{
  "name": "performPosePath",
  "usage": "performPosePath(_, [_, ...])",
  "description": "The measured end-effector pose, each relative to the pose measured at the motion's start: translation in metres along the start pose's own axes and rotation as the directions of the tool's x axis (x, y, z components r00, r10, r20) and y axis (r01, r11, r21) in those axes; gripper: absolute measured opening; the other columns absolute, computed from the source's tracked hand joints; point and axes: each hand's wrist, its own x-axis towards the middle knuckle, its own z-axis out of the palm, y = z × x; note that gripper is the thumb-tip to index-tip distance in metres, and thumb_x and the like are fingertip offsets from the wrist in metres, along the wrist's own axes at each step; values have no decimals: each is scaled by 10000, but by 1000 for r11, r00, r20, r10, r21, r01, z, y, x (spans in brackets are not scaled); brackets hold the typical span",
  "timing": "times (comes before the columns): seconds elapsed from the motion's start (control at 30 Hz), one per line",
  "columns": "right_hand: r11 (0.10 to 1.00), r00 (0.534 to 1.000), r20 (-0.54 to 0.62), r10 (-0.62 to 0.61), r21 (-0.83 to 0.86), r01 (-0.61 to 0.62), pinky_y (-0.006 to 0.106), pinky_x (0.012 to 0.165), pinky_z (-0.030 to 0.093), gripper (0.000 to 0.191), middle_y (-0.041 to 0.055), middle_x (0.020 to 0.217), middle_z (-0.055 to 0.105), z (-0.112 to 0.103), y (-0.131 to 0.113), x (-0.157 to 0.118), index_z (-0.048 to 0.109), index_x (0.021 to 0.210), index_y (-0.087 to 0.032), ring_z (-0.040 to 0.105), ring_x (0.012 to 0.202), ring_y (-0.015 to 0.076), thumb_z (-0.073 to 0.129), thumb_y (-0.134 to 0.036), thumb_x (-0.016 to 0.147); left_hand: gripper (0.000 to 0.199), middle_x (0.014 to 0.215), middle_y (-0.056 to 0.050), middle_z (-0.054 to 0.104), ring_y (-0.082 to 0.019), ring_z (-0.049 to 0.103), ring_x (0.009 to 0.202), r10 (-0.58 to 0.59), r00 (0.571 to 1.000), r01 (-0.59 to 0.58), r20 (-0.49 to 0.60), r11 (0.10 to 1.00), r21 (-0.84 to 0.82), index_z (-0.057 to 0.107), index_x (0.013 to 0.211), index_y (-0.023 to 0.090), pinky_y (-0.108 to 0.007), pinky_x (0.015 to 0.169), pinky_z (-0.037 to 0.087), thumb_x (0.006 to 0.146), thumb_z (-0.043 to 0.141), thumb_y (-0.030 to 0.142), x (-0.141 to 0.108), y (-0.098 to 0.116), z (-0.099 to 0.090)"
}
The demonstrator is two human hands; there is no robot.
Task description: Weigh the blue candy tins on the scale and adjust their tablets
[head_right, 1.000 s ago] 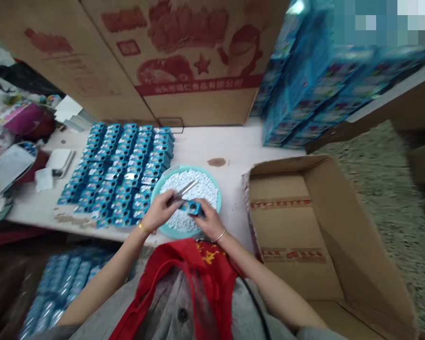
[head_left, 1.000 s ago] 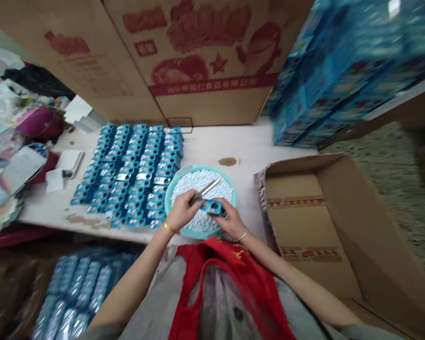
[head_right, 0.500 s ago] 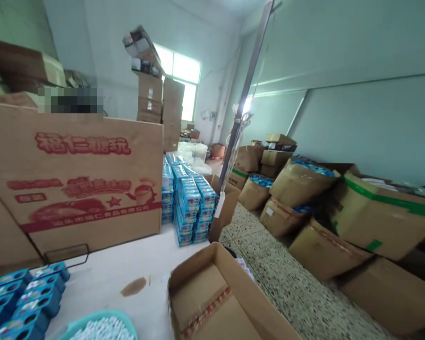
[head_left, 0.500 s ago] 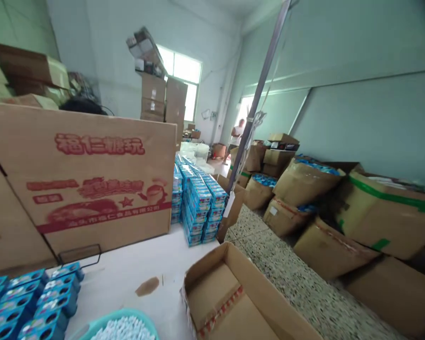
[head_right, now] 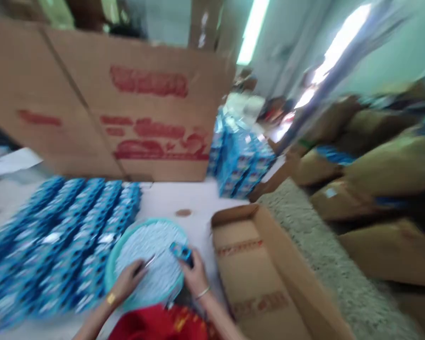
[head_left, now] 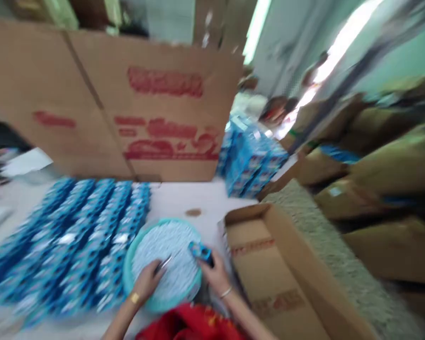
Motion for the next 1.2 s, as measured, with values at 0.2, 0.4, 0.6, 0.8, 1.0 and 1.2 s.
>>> performPosePath(0.2, [993,980,170,105,42,-114,464,919,453,337,105,1044,622,19,41,-33,560,1111,-204,575,1002,255,585,-292,787,295,924,8,633,-91,596,820,727,623,-581,289,677,-452,582,1011,206,-198,723,477,913,458,454,-9,-45,65])
performPosePath(0.4, [1000,974,224,-14,21,9,440,920,459,337,92,1052,615,27,33,-27,560,1119,-216,571,1015,242,559,-199,783,163,933,-71,626,-197,609,816,841,515,-603,163,491,-629,570,975,173,-281,653,435,896,471,275,-3,-35,28])
performPosePath(0.6, [999,968,247,-44,30,38,424,919,466,339,90,1067,607,30,33,-28,548,1134,-226,572,1027,239,546,-188,798,176,882,-85,601,-224,608,817,844,493,-752,210,535,-385,576,932,148,-288,608,428,894,404,161,-2,-23,-9])
performPosePath(0.8, [999,973,228,-33,28,27,415,914,468,335,85,1073,613,27,40,-27,530,1148,-235,578,1026,237,572,-239,815,180,914,-72,606,-205,594,848,770,608,-506,195,565,-652,582,938,158,-305,727,450,882,482,296,18,-29,27])
performPosePath(1.0, [997,967,253,-24,76,5,392,869,478,338,77,1034,619,23,37,-39,541,1130,-220,593,969,229,615,-297,809,259,971,-126,642,-232,610,918,695,656,-273,296,584,-765,580,1051,101,-357,810,477,852,498,243,-6,-13,108])
performPosePath(1.2, [999,922,385,-40,43,25,380,871,478,329,62,1035,625,24,30,-55,549,1122,-229,597,962,224,610,-316,810,913,1477,-112,316,-271,306,1351,792,610,-349,27,299,-888,186,1444,210,-406,1108,272,694,682,371,-38,-31,105])
